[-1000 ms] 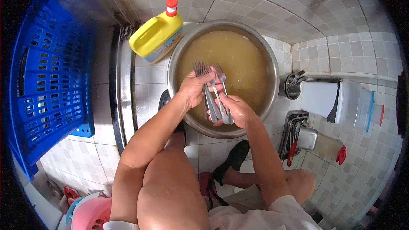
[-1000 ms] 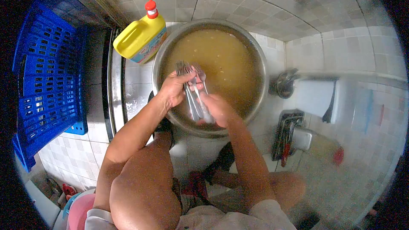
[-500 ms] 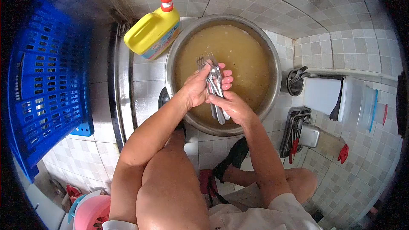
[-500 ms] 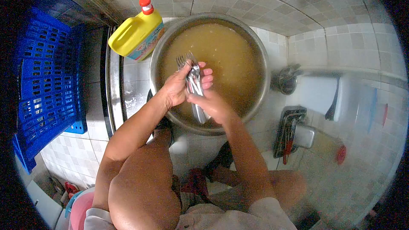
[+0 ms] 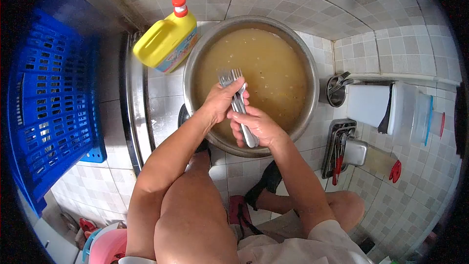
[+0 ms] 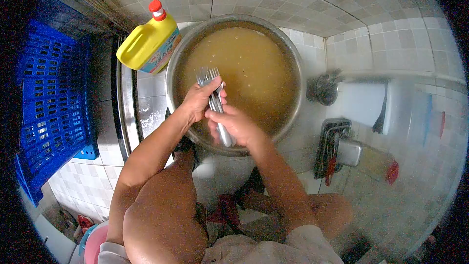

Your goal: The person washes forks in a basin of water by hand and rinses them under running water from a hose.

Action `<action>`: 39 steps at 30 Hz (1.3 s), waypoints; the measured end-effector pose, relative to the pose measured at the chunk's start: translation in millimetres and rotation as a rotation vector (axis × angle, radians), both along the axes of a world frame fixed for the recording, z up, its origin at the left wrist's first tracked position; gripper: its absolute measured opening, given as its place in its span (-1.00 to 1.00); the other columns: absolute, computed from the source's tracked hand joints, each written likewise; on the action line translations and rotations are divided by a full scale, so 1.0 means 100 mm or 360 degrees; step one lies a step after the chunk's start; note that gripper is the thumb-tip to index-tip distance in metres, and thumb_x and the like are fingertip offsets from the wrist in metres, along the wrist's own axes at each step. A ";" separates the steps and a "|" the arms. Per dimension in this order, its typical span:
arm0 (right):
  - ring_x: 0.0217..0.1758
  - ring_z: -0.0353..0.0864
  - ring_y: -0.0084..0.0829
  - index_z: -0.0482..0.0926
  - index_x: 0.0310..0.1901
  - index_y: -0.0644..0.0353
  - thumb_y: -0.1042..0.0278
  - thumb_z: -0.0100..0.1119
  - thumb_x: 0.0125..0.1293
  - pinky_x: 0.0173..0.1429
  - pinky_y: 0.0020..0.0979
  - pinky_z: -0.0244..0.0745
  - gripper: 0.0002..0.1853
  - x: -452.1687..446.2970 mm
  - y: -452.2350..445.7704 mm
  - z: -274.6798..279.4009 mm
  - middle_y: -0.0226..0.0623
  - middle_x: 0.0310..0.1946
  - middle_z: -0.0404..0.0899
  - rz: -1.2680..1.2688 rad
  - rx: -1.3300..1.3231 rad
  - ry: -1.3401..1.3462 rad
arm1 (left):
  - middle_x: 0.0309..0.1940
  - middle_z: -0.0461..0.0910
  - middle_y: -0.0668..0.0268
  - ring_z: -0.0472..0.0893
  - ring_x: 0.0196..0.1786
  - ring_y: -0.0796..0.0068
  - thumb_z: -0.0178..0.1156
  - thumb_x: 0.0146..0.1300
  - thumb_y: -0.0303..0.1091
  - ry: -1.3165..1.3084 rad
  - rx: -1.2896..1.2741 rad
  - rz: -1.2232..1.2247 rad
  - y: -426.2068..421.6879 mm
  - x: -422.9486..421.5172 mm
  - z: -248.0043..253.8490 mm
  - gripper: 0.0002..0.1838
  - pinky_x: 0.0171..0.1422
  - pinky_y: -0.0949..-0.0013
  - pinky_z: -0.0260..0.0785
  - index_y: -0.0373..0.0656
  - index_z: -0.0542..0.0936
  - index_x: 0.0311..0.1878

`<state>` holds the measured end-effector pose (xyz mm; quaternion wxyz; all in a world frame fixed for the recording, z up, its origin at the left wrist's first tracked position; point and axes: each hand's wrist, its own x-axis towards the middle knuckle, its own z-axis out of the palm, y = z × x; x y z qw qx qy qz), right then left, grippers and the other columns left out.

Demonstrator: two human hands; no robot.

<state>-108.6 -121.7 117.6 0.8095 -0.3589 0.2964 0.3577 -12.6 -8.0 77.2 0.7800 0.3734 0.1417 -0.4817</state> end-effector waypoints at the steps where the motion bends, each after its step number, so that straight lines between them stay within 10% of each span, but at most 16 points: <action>1: -0.60 0.39 -0.53 0.41 -0.15 0.17 0.17 0.02 0.41 -0.58 -0.39 0.34 -0.77 0.01 0.04 -0.02 -0.41 -0.53 0.37 -0.0022 -0.0130 -0.0084 | -0.42 0.60 0.24 0.60 -0.45 0.45 0.24 0.25 -0.12 -0.0039 0.0209 -0.0047 -0.02 0.00 0.03 -0.67 -0.34 0.35 0.55 -0.21 0.52 -0.16; 4: -0.60 0.43 -0.49 0.41 -0.14 0.19 0.23 0.06 0.38 -0.52 -0.32 0.46 -0.79 0.00 0.03 -0.14 -0.40 -0.53 0.39 -0.0032 -0.0276 -0.0264 | -0.37 0.60 0.15 0.61 -0.36 0.37 0.23 0.21 0.10 -0.0155 0.0610 -0.0224 -0.05 0.04 0.07 -0.43 -0.22 0.31 0.54 -0.31 0.51 -0.08; 7: -0.66 0.44 -0.45 0.44 -0.15 0.23 0.24 0.07 0.37 -0.48 -0.32 0.52 -0.78 0.05 -0.12 -0.24 -0.40 -0.59 0.39 -0.0065 -0.0296 -0.0079 | 0.11 0.46 -0.05 0.43 0.17 0.17 -0.05 0.31 0.25 -0.0391 0.0774 -0.0032 -0.03 0.06 -0.03 -0.18 0.27 0.21 0.21 -0.46 0.34 0.22; 10: -0.61 0.50 -0.42 0.47 -0.20 0.24 0.24 0.07 0.38 -0.47 -0.31 0.53 -0.79 0.15 -0.18 -0.43 -0.36 -0.55 0.45 -0.0053 -0.0329 -0.0017 | 0.17 0.41 -0.02 0.38 0.20 0.22 -0.08 0.36 0.13 -0.0480 0.0962 0.0324 -0.02 0.08 -0.08 -0.29 0.29 0.21 0.17 -0.43 0.34 0.22; 16: -0.50 0.60 -0.27 0.45 -0.24 0.33 0.34 0.08 0.34 -0.39 -0.24 0.58 -0.81 0.30 -0.18 -1.04 -0.18 -0.47 0.56 -0.0468 -0.0262 0.0192 | -0.06 0.46 0.19 0.46 -0.06 0.33 -0.03 0.36 -0.10 -0.0316 0.0822 0.0332 0.02 0.11 -0.19 -0.58 0.03 0.23 0.33 -0.23 0.39 0.10; 18: -0.46 0.62 -0.26 0.44 -0.20 0.29 0.32 0.10 0.33 -0.37 -0.24 0.59 -0.81 0.30 -0.15 -1.12 -0.16 -0.46 0.56 0.0152 -0.0594 0.0026 | -0.13 0.47 0.22 0.46 -0.10 0.37 0.00 0.35 -0.15 -0.0253 0.0792 0.0365 0.04 0.08 -0.26 -0.64 -0.02 0.27 0.35 -0.21 0.41 0.05; 24: -0.43 0.62 -0.33 0.45 -0.18 0.27 0.31 0.07 0.37 -0.35 -0.30 0.60 -0.82 0.19 -0.26 -0.22 -0.24 -0.44 0.55 -0.0310 -0.0528 -0.0187 | -0.22 0.52 0.28 0.50 -0.19 0.42 0.08 0.30 -0.25 -0.0298 0.0843 0.0212 0.02 0.07 -0.04 -0.72 -0.08 0.34 0.37 -0.18 0.47 -0.01; 26: -0.42 0.63 -0.34 0.45 -0.19 0.27 0.30 0.04 0.39 -0.33 -0.30 0.61 -0.82 0.11 -0.31 -0.15 -0.25 -0.44 0.55 -0.0318 -0.0384 -0.0345 | -0.34 0.55 0.33 0.52 -0.26 0.47 0.12 0.31 -0.23 -0.0310 0.0299 -0.0171 -0.01 0.06 0.01 -0.76 -0.05 0.36 0.37 -0.18 0.53 -0.09; 31: -0.49 0.60 -0.35 0.45 -0.10 0.30 0.33 -0.02 0.41 -0.42 -0.32 0.59 -0.79 0.05 -0.24 0.10 -0.22 -0.45 0.54 -0.0113 -0.0235 -0.0533 | -0.29 0.63 0.21 0.55 -0.64 0.48 0.17 0.30 -0.17 -0.0425 -0.0121 -0.0620 -0.05 -0.02 0.30 -0.65 -0.65 0.42 0.48 -0.25 0.55 -0.01; 39: -0.63 0.48 -0.49 0.43 -0.07 0.19 0.12 -0.06 0.41 -0.70 -0.49 0.34 -0.70 -0.05 -0.20 0.17 -0.29 -0.42 0.52 -0.0146 -0.0290 -0.0363 | 0.00 0.58 0.06 0.63 -0.07 0.35 0.16 0.31 -0.15 -0.0164 -0.0403 -0.0353 0.04 0.08 0.25 -0.55 -0.11 0.33 0.54 -0.25 0.44 0.14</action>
